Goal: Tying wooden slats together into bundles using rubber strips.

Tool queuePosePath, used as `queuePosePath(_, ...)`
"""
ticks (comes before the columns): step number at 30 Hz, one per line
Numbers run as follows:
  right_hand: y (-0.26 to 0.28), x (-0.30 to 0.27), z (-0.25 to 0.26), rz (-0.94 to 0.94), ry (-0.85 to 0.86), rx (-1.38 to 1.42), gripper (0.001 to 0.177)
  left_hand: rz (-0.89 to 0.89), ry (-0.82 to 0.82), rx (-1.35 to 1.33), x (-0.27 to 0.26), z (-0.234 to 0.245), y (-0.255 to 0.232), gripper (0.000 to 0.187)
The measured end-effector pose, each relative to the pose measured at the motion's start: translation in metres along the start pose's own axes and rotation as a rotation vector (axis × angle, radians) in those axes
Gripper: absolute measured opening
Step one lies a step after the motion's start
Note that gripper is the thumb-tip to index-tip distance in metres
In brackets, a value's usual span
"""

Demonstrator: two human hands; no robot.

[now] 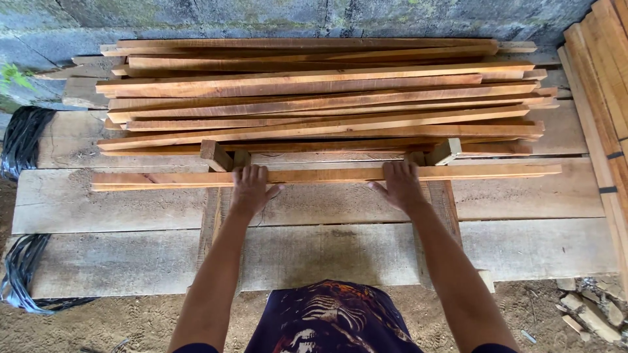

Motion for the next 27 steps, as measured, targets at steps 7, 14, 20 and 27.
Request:
queuePosePath(7,0.079,0.051,-0.052,0.151,-0.005,-0.027,0.05,-0.251,-0.205,0.1,0.053,-0.049,-0.096,0.063)
queuePosePath(14,0.019,0.032,-0.022,0.216,0.068,0.136,0.049,-0.286,-0.061,0.064,0.035,-0.029,-0.031,0.053)
queuePosePath(20,-0.067,0.01,-0.045,0.099,0.197,-0.02,0.055,-0.262,-0.169,0.145,0.011,-0.041,0.042,0.038)
queuePosePath(27,-0.067,0.013,-0.039,0.039,0.285,-0.007,0.059,-0.254,0.015,0.137,0.017,-0.069,0.055,0.05)
Point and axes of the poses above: each hand's wrist, its own x-axis towards the middle knuckle, its own z-axis out of the back of the hand, y = z × x, the point moved 7 cm from there along x, towards the middle knuckle, and after that the axes turned 2 degrees about -z, right-handed, at the moved point
